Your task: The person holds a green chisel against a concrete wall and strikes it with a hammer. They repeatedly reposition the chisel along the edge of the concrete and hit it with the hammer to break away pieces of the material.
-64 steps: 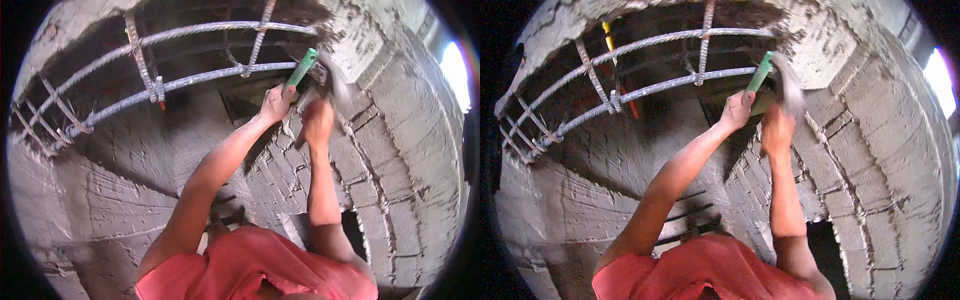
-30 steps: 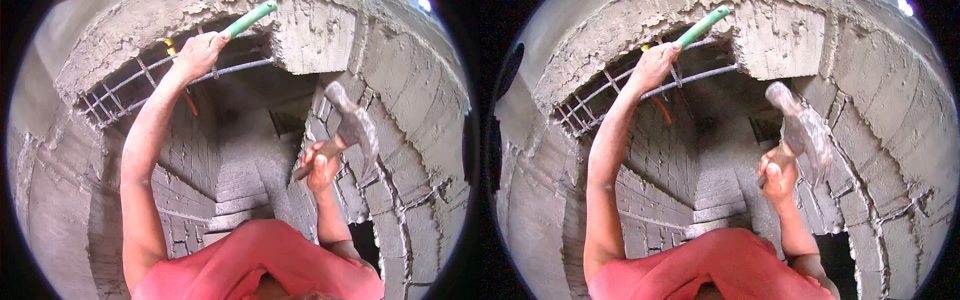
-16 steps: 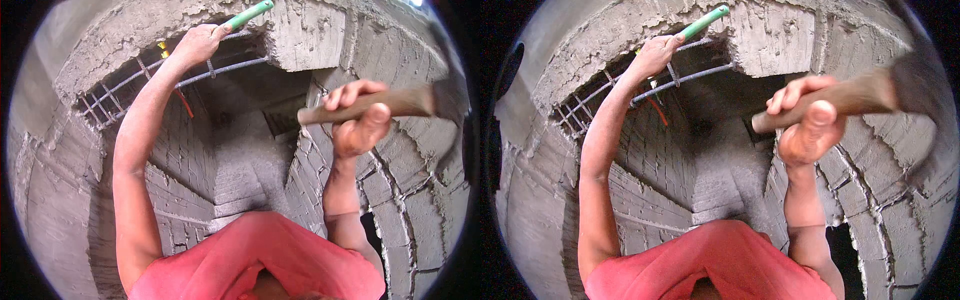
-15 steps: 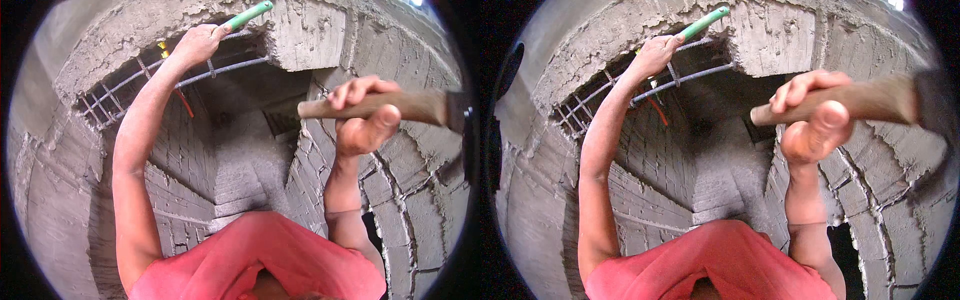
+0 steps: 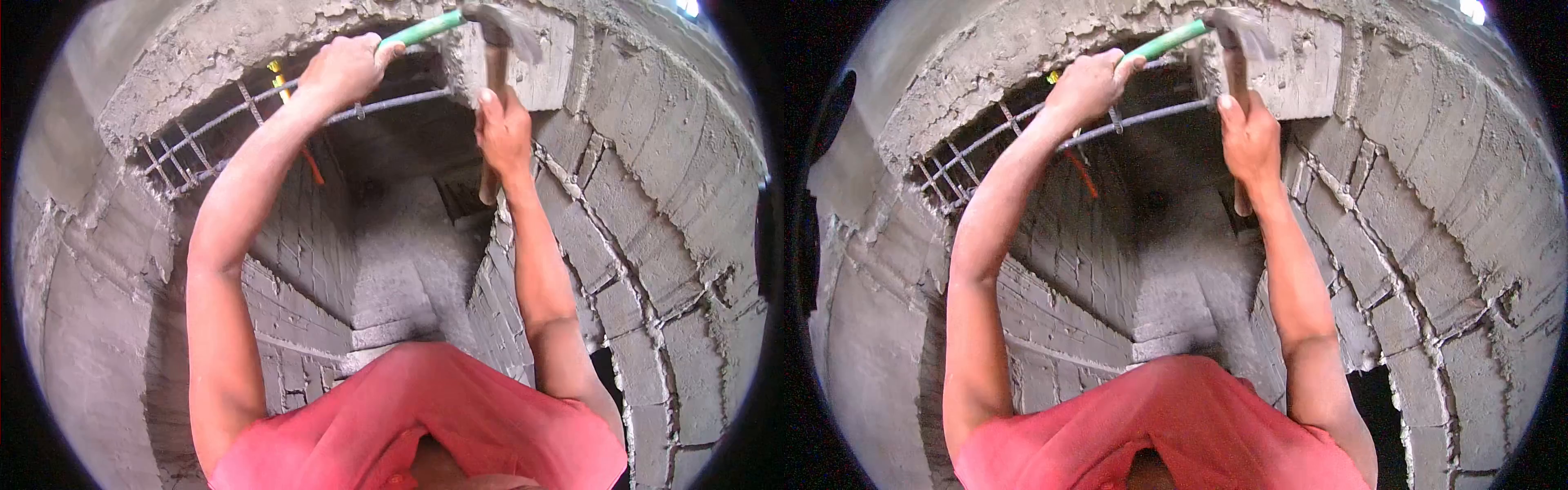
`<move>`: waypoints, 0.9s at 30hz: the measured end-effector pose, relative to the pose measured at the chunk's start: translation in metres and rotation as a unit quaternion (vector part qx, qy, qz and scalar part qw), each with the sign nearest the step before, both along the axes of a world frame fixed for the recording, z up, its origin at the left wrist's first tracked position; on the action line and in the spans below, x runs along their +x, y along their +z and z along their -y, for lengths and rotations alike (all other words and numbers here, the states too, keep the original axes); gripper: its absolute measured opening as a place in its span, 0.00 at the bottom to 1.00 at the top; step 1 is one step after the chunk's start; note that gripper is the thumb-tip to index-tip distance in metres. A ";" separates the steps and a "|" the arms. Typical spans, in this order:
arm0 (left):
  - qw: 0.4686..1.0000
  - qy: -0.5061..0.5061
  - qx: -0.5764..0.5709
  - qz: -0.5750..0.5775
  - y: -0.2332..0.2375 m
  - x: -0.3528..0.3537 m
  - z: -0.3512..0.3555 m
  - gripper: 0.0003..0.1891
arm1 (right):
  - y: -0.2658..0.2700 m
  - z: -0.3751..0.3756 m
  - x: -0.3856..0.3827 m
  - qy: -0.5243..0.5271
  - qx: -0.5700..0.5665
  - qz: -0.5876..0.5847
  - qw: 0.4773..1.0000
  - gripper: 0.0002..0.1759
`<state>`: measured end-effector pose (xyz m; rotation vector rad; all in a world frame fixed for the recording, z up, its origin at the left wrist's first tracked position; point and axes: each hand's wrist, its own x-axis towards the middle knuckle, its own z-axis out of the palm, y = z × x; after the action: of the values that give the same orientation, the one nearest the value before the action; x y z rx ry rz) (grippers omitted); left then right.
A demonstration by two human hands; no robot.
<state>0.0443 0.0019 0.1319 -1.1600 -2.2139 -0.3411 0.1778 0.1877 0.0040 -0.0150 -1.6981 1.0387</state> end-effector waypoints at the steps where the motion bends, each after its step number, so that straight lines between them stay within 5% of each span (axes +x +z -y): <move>1: 0.999 0.020 0.001 -0.042 -0.003 -0.001 -0.001 0.29 | 0.000 0.005 0.012 0.045 -0.033 -0.035 0.998 0.19; 3: 1.000 0.015 0.002 -0.011 -0.002 -0.004 -0.001 0.29 | 0.015 0.028 0.043 0.101 -0.102 -0.106 0.984 0.19; 5: 0.998 0.037 -0.023 0.039 0.005 0.003 0.001 0.30 | 0.030 0.032 0.055 0.169 -0.016 -0.324 0.931 0.18; 8: 0.999 0.035 -0.021 0.035 0.006 -0.001 0.001 0.29 | 0.051 0.023 0.053 0.235 0.094 -0.484 0.838 0.22; 10: 0.999 0.022 -0.003 0.025 0.000 0.000 0.001 0.29 | 0.008 0.002 0.014 0.248 -0.054 -0.388 0.886 0.22; 11: 1.000 0.008 0.013 0.013 -0.002 0.003 0.002 0.29 | 0.010 -0.001 0.010 0.050 0.079 -0.195 0.976 0.23; 12: 1.000 0.008 0.012 0.014 -0.002 0.005 0.001 0.29 | 0.012 -0.005 0.009 0.042 -0.005 0.021 0.999 0.23; 13: 1.000 0.010 0.013 0.020 -0.010 0.009 0.002 0.29 | 0.010 -0.004 0.010 0.066 -0.118 0.072 0.988 0.22; 19: 1.000 -0.011 0.005 -0.006 -0.005 -0.008 0.000 0.27 | 0.041 0.010 0.070 0.184 -0.078 -0.279 0.939 0.15; 20: 0.999 0.007 0.006 0.033 0.001 0.005 0.002 0.27 | 0.055 0.009 0.077 0.346 -0.073 -0.373 0.858 0.16; 21: 0.999 0.008 0.009 0.033 0.001 0.004 0.002 0.27 | 0.066 0.011 0.087 0.281 0.002 -0.379 0.881 0.20; 23: 0.999 0.007 0.000 0.033 0.001 0.005 0.004 0.27 | 0.083 0.031 0.080 0.223 0.052 -0.477 0.849 0.23; 25: 1.000 0.001 0.002 0.030 0.003 0.006 0.006 0.28 | 0.058 0.003 0.037 -0.087 0.252 -0.378 0.886 0.24; 26: 1.000 -0.004 0.005 0.025 0.005 0.006 0.005 0.28 | 0.032 -0.007 0.017 -0.029 0.140 -0.155 0.978 0.21; 27: 1.000 -0.006 0.011 0.026 0.005 0.005 0.002 0.28 | 0.016 -0.014 0.008 0.030 0.018 0.082 0.996 0.18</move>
<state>0.0496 -0.0004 0.1372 -1.1652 -2.2434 -0.4054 0.1854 0.2014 0.0199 -0.0273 -1.8764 1.0749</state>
